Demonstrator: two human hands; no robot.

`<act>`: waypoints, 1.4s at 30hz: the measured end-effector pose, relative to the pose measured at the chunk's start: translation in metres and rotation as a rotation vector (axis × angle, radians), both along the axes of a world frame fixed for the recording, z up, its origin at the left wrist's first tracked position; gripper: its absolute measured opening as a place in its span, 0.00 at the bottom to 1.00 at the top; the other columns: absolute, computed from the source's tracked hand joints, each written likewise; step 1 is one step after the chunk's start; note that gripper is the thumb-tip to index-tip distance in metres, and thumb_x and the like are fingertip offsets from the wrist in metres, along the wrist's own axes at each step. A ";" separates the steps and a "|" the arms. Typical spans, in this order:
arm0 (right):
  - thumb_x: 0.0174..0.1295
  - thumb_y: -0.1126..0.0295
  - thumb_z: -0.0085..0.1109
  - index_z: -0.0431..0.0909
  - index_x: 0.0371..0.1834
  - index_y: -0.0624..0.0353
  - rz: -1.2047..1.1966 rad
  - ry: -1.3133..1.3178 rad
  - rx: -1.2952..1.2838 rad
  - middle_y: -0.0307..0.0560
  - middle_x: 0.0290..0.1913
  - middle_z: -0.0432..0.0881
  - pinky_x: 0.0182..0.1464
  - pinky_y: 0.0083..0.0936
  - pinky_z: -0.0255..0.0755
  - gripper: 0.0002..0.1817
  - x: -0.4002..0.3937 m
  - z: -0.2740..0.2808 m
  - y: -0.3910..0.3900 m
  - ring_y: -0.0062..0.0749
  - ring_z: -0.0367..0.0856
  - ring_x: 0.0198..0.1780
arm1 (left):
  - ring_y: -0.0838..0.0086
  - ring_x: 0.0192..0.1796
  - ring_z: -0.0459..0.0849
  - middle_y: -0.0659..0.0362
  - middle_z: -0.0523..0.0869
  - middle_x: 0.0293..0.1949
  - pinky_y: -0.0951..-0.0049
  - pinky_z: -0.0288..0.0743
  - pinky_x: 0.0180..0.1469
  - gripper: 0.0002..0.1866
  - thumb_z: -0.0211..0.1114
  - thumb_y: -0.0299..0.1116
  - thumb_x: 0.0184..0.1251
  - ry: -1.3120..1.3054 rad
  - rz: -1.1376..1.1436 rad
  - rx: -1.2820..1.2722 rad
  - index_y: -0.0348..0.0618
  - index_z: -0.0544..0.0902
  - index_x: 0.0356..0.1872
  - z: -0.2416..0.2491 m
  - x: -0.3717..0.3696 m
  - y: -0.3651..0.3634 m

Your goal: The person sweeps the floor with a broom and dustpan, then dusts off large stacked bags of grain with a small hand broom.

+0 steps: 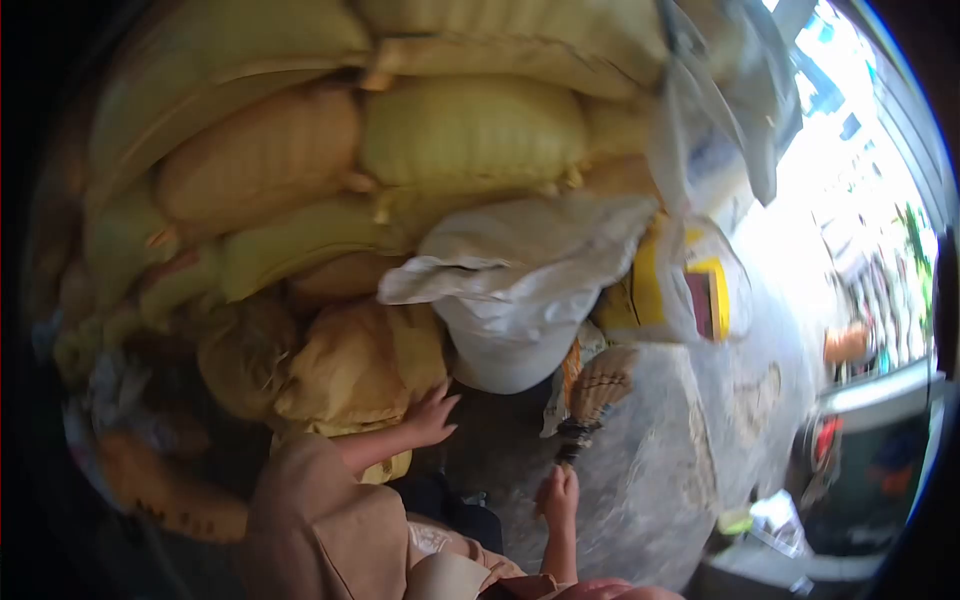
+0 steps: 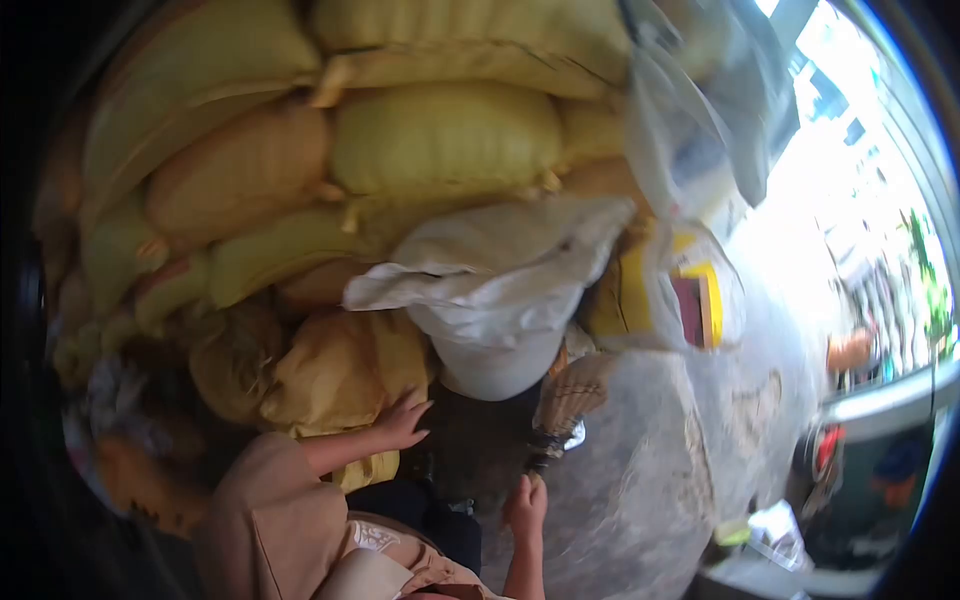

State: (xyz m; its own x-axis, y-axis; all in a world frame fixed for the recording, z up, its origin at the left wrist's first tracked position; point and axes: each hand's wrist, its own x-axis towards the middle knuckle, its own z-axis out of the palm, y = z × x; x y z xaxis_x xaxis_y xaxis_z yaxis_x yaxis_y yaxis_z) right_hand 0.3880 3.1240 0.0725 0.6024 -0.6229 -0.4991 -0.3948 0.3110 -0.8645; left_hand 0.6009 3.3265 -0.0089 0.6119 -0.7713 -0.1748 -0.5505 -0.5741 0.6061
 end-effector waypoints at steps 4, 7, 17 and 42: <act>0.55 0.72 0.53 0.64 0.42 0.62 0.146 0.051 -0.618 0.44 0.24 0.70 0.34 0.26 0.68 0.13 0.027 0.078 0.014 0.32 0.71 0.26 | 0.51 0.65 0.53 0.42 0.56 0.61 0.54 0.54 0.62 0.34 0.62 0.50 0.48 0.109 0.312 0.458 0.41 0.66 0.56 0.045 -0.044 0.116; 0.48 0.76 0.58 0.60 0.49 0.62 0.237 -0.243 -0.944 0.46 0.29 0.71 0.40 0.27 0.66 0.24 0.070 0.096 0.019 0.35 0.71 0.32 | 0.53 0.61 0.62 0.42 0.66 0.56 0.60 0.60 0.59 0.33 0.61 0.51 0.47 0.207 0.311 0.436 0.40 0.70 0.52 0.044 -0.042 0.175; 0.56 0.67 0.54 0.55 0.61 0.62 0.772 -0.247 -0.344 0.46 0.34 0.74 0.31 0.22 0.68 0.31 0.256 0.168 0.138 0.24 0.72 0.29 | 0.54 0.52 0.73 0.46 0.75 0.48 0.63 0.67 0.53 0.32 0.56 0.52 0.55 0.292 0.981 0.155 0.38 0.67 0.54 0.098 -0.088 0.268; 0.58 0.67 0.46 0.48 0.67 0.46 1.187 -0.617 -1.134 0.65 0.35 0.76 0.37 0.43 0.70 0.32 0.390 0.209 0.224 0.56 0.77 0.35 | 0.54 0.50 0.75 0.44 0.77 0.47 0.62 0.68 0.51 0.31 0.58 0.52 0.54 0.603 1.707 0.141 0.38 0.70 0.52 0.095 -0.246 0.198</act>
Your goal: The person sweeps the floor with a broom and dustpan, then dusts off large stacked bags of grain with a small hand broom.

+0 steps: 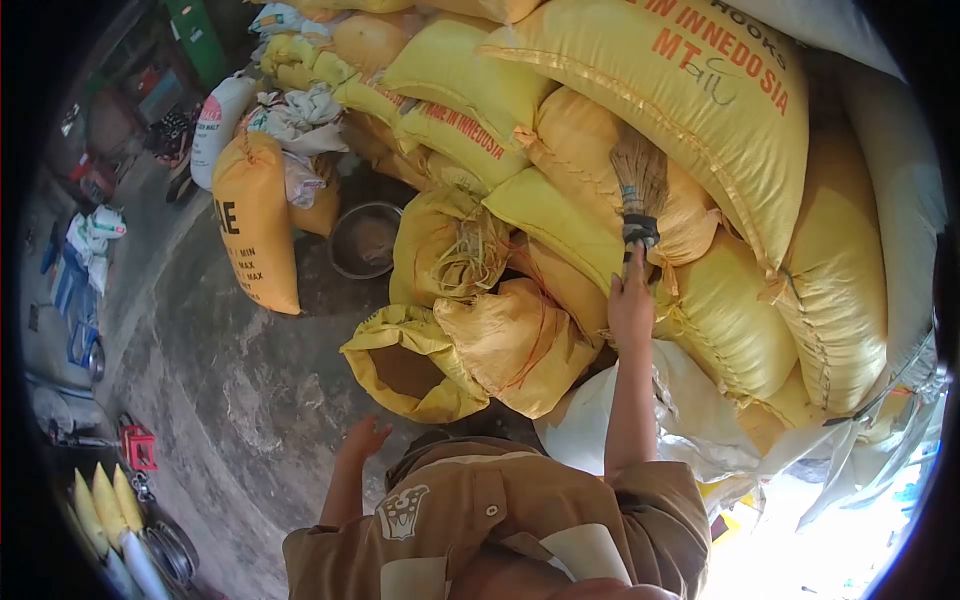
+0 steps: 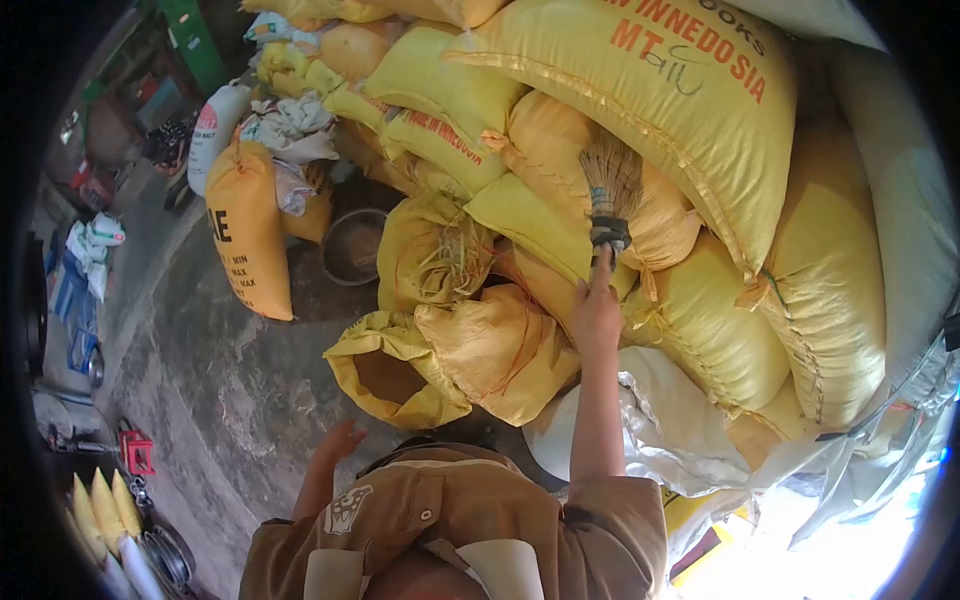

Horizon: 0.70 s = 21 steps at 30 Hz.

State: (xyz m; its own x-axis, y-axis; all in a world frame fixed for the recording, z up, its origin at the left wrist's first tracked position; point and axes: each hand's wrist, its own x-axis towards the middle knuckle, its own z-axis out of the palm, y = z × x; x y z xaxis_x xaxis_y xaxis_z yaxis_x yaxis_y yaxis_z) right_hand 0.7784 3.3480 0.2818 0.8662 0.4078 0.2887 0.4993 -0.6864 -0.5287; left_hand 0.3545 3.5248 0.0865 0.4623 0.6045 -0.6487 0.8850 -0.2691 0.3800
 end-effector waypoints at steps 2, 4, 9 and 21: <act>0.58 0.67 0.46 0.48 0.67 0.45 0.034 0.053 -0.070 0.64 0.33 0.76 0.36 0.43 0.70 0.32 0.000 -0.004 0.021 0.56 0.77 0.34 | 0.55 0.49 0.76 0.45 0.78 0.44 0.62 0.69 0.50 0.31 0.58 0.52 0.55 -0.015 -0.061 -0.013 0.37 0.70 0.53 -0.012 -0.006 -0.010; 0.58 0.66 0.47 0.49 0.66 0.44 0.073 0.149 -0.241 0.62 0.31 0.76 0.37 0.42 0.70 0.31 -0.011 0.006 0.036 0.54 0.77 0.34 | 0.55 0.49 0.76 0.45 0.78 0.45 0.62 0.69 0.50 0.31 0.58 0.52 0.55 -0.015 -0.060 -0.081 0.37 0.70 0.54 -0.013 -0.007 -0.013; 0.57 0.69 0.50 0.54 0.64 0.50 0.528 0.217 -0.272 0.63 0.50 0.72 0.53 0.34 0.64 0.30 -0.024 0.004 0.030 0.52 0.70 0.53 | 0.55 0.49 0.77 0.45 0.78 0.45 0.63 0.69 0.50 0.32 0.58 0.52 0.55 -0.051 -0.027 -0.102 0.38 0.69 0.54 -0.013 -0.024 -0.010; 0.59 0.64 0.47 0.50 0.65 0.53 0.269 0.136 -0.089 0.68 0.44 0.74 0.47 0.38 0.67 0.30 0.007 0.026 0.129 0.57 0.73 0.46 | 0.55 0.50 0.76 0.45 0.78 0.46 0.63 0.69 0.51 0.32 0.59 0.53 0.53 0.051 -0.011 -0.109 0.39 0.70 0.53 -0.035 -0.066 0.026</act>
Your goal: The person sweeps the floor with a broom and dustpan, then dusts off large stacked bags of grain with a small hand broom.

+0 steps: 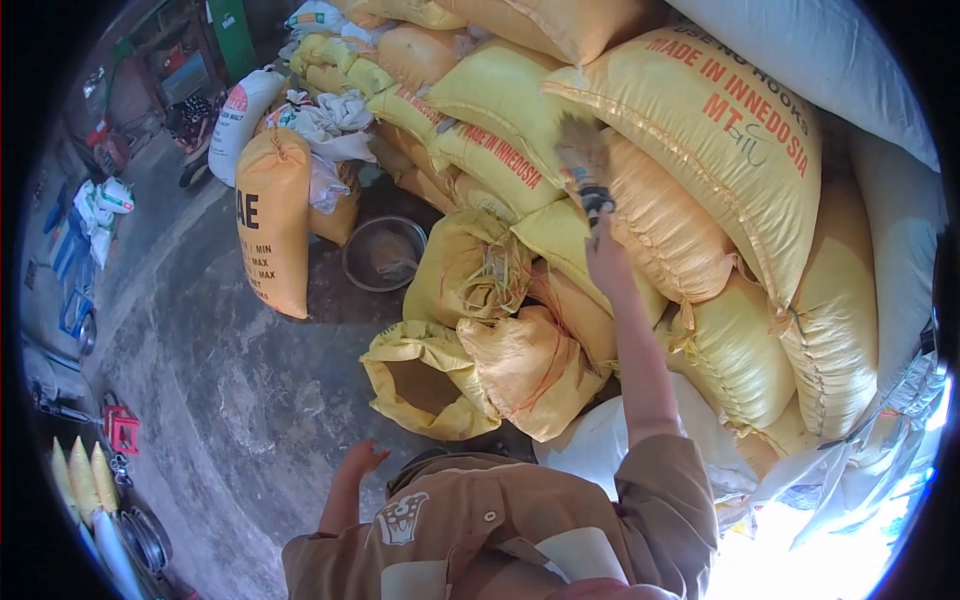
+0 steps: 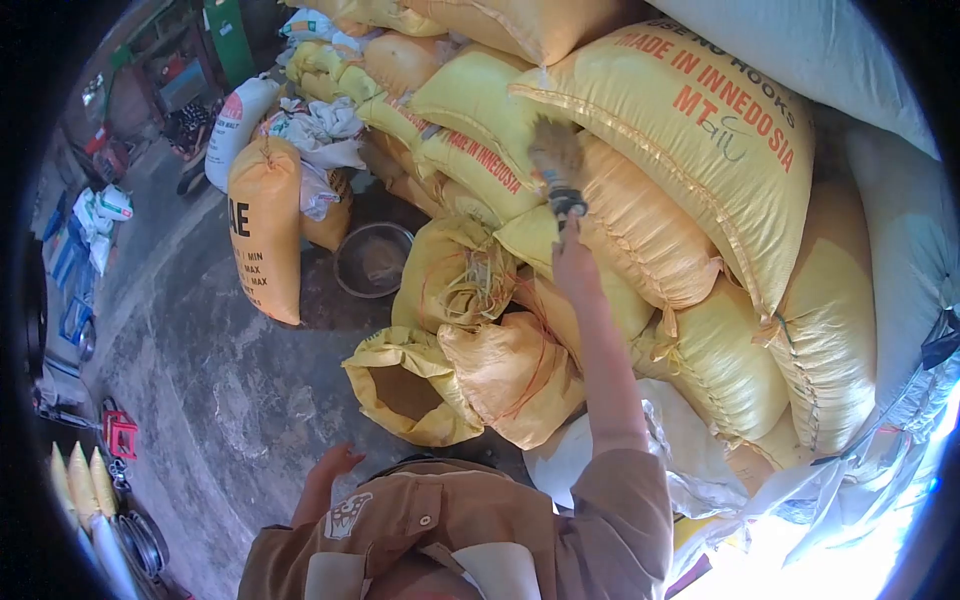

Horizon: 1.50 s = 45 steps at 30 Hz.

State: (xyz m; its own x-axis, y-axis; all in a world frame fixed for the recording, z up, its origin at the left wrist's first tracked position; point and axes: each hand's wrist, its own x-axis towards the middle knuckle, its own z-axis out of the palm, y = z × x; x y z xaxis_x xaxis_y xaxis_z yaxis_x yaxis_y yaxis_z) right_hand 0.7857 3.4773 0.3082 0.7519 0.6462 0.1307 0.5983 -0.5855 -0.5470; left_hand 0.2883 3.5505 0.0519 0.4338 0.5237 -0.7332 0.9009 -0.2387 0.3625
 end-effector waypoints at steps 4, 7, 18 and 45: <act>0.59 0.62 0.47 0.52 0.65 0.54 0.444 -0.036 -0.077 0.67 0.40 0.75 0.44 0.40 0.68 0.30 -0.024 -0.023 0.008 0.57 0.75 0.41 | 0.56 0.50 0.76 0.45 0.78 0.45 0.63 0.69 0.51 0.32 0.59 0.53 0.53 -0.124 0.122 0.024 0.39 0.70 0.53 0.002 0.005 0.017; 0.60 0.62 0.45 0.51 0.65 0.55 0.451 -0.091 -0.052 0.66 0.38 0.76 0.45 0.41 0.68 0.29 -0.044 -0.007 0.015 0.58 0.75 0.41 | 0.56 0.50 0.76 0.45 0.78 0.45 0.63 0.69 0.50 0.32 0.60 0.52 0.53 -0.147 0.171 0.016 0.38 0.70 0.53 -0.003 -0.008 0.035; 0.60 0.60 0.42 0.47 0.65 0.55 0.201 0.018 -0.179 0.69 0.38 0.75 0.45 0.43 0.68 0.30 -0.015 -0.032 0.073 0.58 0.75 0.41 | 0.55 0.50 0.76 0.44 0.77 0.46 0.63 0.69 0.50 0.31 0.60 0.52 0.53 -0.021 0.192 0.025 0.37 0.71 0.52 -0.036 -0.038 0.066; 0.60 0.65 0.47 0.52 0.66 0.49 -0.334 1.148 0.350 0.37 0.25 0.69 0.23 0.16 0.63 0.29 -0.119 -0.188 -0.073 0.15 0.65 0.23 | 0.57 0.45 0.79 0.44 0.80 0.39 0.64 0.72 0.45 0.25 0.60 0.48 0.54 -0.372 -0.300 -0.106 0.36 0.73 0.45 -0.071 0.095 0.118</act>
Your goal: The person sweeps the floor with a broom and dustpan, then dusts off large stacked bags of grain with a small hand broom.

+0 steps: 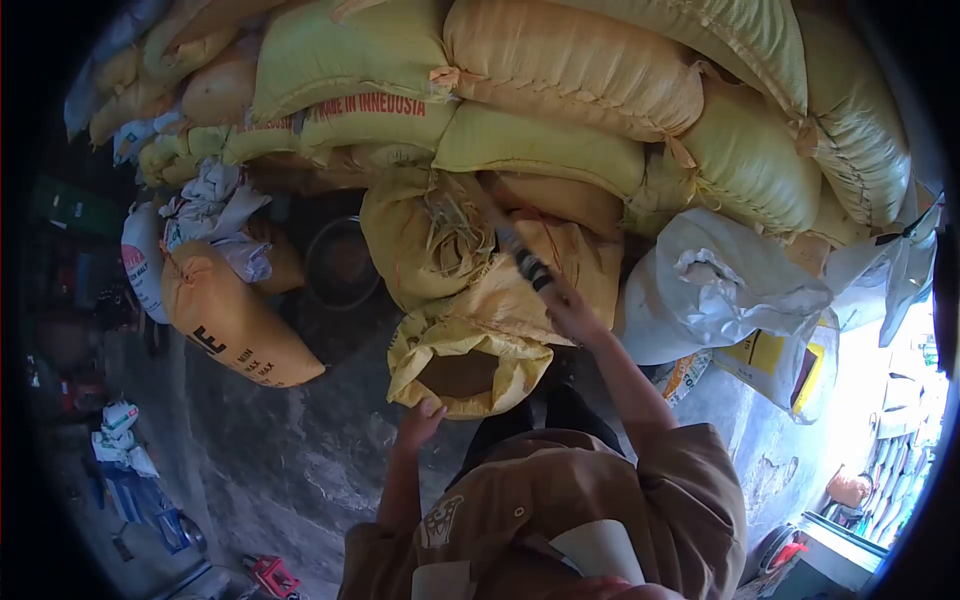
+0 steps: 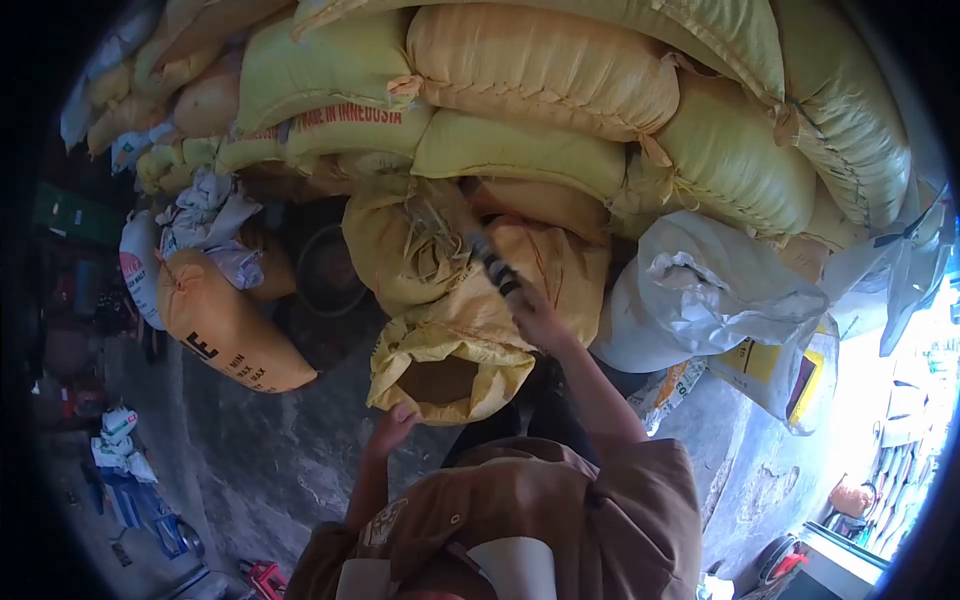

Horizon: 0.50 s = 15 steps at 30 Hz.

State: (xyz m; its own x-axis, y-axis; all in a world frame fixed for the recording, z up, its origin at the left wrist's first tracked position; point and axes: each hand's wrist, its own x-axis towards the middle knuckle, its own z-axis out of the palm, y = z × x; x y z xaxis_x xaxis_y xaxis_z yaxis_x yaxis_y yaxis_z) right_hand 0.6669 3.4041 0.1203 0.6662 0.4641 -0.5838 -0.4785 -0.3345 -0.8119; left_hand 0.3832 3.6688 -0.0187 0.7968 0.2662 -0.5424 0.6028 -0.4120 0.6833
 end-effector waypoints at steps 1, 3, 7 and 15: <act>0.60 0.66 0.48 0.51 0.66 0.49 -0.151 -0.029 0.003 0.38 0.28 0.71 0.24 0.17 0.64 0.30 0.009 -0.001 -0.002 0.15 0.66 0.23 | 0.55 0.44 0.79 0.43 0.80 0.38 0.63 0.72 0.44 0.25 0.60 0.48 0.54 0.025 -0.007 0.054 0.37 0.73 0.44 0.011 -0.001 -0.003; 0.60 0.68 0.47 0.50 0.67 0.47 -0.105 -0.523 -0.053 0.37 0.26 0.70 0.21 0.16 0.62 0.30 0.011 0.002 -0.016 0.16 0.65 0.20 | 0.54 0.43 0.79 0.43 0.80 0.37 0.62 0.72 0.42 0.24 0.60 0.48 0.54 0.041 -0.040 0.101 0.37 0.73 0.43 0.015 -0.003 -0.003; 0.59 0.70 0.49 0.48 0.67 0.48 -0.035 -1.097 -0.187 0.48 0.44 0.74 0.34 0.20 0.69 0.32 0.012 0.062 -0.072 0.22 0.72 0.31 | 0.53 0.41 0.79 0.43 0.80 0.36 0.62 0.72 0.42 0.24 0.60 0.48 0.53 0.152 -0.141 0.037 0.39 0.74 0.43 -0.017 -0.018 0.003; 0.60 0.72 0.46 0.42 0.68 0.47 -0.525 -0.700 -0.331 0.57 0.49 0.70 0.43 0.30 0.68 0.34 0.052 0.075 -0.104 0.35 0.72 0.42 | 0.58 0.45 0.79 0.45 0.79 0.42 0.65 0.72 0.46 0.30 0.60 0.50 0.54 0.186 -0.154 0.028 0.35 0.71 0.51 0.019 0.069 -0.013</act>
State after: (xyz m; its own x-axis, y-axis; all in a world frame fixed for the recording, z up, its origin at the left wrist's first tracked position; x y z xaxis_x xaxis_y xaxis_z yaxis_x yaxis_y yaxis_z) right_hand 0.7185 3.3005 0.1949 0.9933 -0.1142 -0.0188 -0.0717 -0.4797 -0.8745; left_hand 0.4524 3.6553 0.0003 0.7165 0.1661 -0.6775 0.6455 -0.5261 0.5537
